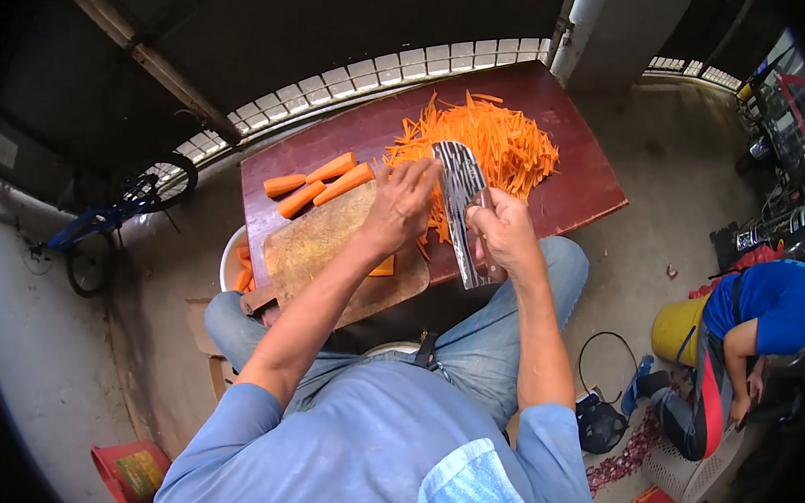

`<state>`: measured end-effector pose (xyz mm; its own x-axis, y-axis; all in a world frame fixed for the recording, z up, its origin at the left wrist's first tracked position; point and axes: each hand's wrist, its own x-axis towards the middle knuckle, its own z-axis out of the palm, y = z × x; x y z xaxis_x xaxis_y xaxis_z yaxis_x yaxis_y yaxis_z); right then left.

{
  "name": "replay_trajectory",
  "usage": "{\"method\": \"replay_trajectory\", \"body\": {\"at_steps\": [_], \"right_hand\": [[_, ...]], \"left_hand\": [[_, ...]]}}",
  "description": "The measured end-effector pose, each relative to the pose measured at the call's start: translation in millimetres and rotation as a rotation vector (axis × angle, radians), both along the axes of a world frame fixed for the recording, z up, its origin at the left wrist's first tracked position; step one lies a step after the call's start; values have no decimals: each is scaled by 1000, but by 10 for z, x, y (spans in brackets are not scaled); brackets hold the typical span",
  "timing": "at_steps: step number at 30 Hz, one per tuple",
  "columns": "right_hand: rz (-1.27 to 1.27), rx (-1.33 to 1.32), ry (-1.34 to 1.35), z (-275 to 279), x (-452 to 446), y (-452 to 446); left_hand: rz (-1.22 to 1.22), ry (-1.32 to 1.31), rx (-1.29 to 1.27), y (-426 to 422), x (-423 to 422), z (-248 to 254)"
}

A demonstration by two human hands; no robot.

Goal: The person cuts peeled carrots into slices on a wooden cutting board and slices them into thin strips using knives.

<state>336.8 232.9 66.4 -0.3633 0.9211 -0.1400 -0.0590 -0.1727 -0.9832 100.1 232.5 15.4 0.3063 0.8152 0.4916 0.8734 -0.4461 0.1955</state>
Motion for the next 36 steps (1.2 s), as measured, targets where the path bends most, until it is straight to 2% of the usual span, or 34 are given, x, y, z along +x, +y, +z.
{"method": "replay_trajectory", "body": {"at_steps": [2, 5, 6, 8, 9, 10, 12, 13, 16, 17, 20, 21, 25, 28, 29, 32, 33, 36], "right_hand": [[-42, -13, 56, 19, 69, -36], [-39, -14, 40, -43, 71, -130], [-29, -15, 29, -71, 42, -170], [37, 198, -239, -111, -21, -289], [71, 309, -368, -120, -55, -361], [88, 469, -509, 76, -129, -480], [92, 874, -744, 59, -201, -614], [112, 957, -802, 86, -203, -633], [168, 1164, -964, 233, -142, -656], [181, 1203, -1014, 276, -109, -665], [199, 1271, -1112, 329, -46, -721], [205, 1280, -1126, 331, -38, -737], [225, 1317, -1151, 276, -26, -739], [171, 1328, -1213, 189, -3, -665], [145, 1332, -1207, 167, 7, -631], [111, 1339, -1196, 122, 39, -547], [118, 1336, -1196, 108, 41, -538], [119, 1297, -1202, 75, 44, -554]], "left_hand": [[52, 0, 6, 10, -97, -167], [43, -114, 52, -133, -183, -128], [37, -252, 53, -195, -195, -98], [33, -525, 69, -294, -236, -30], [112, -605, 82, -365, -259, 70], [109, -687, 20, -402, -320, 130], [97, -855, -106, -414, -509, 233], [14, -888, -288, -375, -643, 287], [-146, -685, -371, -289, -684, 370], [-146, -550, -395, -228, -678, 311], [-30, -431, -357, -42, -552, 244], [-72, -401, -356, -39, -485, 359], [-286, -194, -618, 33, -271, 499], [-203, -64, -441, 114, -163, 512], [-180, -36, -270, 221, -149, 345], [-169, -148, -177, 287, -62, 337], [-249, -241, -220, 245, -41, 355], [-196, -13, -405, 181, -55, 382]]}}
